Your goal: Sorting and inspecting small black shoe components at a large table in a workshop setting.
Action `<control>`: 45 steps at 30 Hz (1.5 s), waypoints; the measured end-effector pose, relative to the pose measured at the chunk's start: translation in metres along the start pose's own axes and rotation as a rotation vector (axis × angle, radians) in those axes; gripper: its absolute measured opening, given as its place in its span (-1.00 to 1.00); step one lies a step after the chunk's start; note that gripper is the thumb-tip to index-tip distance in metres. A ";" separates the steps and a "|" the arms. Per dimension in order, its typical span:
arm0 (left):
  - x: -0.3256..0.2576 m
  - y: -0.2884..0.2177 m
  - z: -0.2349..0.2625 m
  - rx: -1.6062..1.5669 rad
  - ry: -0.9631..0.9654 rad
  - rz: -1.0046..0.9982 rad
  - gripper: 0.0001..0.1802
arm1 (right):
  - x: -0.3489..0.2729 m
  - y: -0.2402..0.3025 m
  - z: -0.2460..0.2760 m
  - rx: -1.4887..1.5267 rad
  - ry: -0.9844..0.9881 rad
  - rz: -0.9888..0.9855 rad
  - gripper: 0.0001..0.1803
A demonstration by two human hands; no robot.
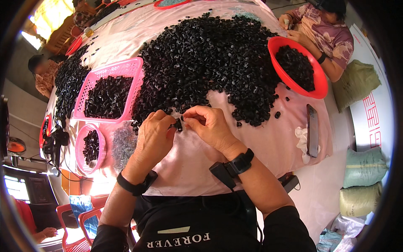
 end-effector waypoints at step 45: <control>-0.013 0.006 0.032 -0.127 0.086 0.101 -0.86 | 0.006 -0.004 0.002 0.070 0.001 0.149 -0.76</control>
Point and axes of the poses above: each hand's wrist, its own x-axis towards the middle knuckle, its own z-axis out of the back of the hand, y = z × x, the point moved 5 cm from there along x, towards the middle knuckle, and after that the axes turned 12 degrees about -y, right-handed, at the moved point
